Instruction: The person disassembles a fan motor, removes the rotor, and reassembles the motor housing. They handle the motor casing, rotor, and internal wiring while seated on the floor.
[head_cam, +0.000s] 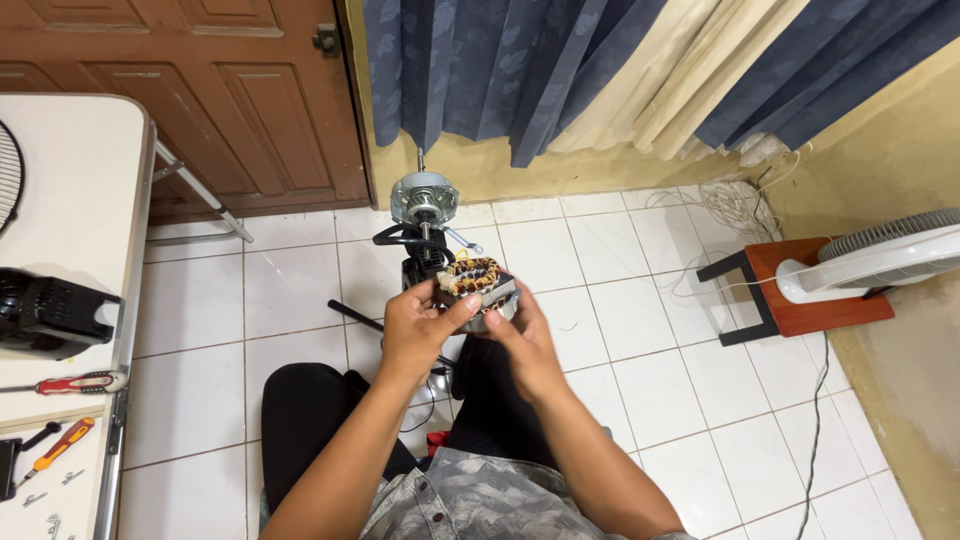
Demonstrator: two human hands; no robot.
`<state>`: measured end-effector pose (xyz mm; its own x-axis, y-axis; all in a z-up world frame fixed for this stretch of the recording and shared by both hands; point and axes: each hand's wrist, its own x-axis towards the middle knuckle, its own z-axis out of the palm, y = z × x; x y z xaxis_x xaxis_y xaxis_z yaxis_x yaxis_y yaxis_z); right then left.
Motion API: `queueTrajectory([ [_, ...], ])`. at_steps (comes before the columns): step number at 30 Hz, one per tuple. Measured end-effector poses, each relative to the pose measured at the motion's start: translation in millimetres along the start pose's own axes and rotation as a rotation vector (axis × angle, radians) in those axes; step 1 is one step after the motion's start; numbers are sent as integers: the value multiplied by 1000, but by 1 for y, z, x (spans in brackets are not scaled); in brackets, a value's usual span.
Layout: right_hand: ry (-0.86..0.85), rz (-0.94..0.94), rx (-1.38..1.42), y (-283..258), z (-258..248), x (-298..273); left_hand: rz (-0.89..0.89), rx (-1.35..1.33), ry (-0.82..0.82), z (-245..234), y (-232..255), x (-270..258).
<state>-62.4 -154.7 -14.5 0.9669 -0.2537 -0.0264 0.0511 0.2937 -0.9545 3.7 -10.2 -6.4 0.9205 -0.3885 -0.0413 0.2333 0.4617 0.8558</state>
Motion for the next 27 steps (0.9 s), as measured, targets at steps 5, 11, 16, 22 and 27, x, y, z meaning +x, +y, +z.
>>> queueTrajectory([
  [5, -49, 13, 200, 11, 6, -7, 35, -32, -22, -4, -10, 1],
  [11, -62, -26, 232, 12, 5, -15, 89, -47, -7, -2, -19, 0],
  [16, -79, -19, 210, 3, 0, -19, 73, -47, 22, 4, -19, -3],
  [22, -46, -73, 156, -2, 2, -23, 38, 13, 33, 6, -21, -6],
  [27, -62, 32, 269, -1, -14, -29, 12, 40, -18, -2, -35, -9],
])
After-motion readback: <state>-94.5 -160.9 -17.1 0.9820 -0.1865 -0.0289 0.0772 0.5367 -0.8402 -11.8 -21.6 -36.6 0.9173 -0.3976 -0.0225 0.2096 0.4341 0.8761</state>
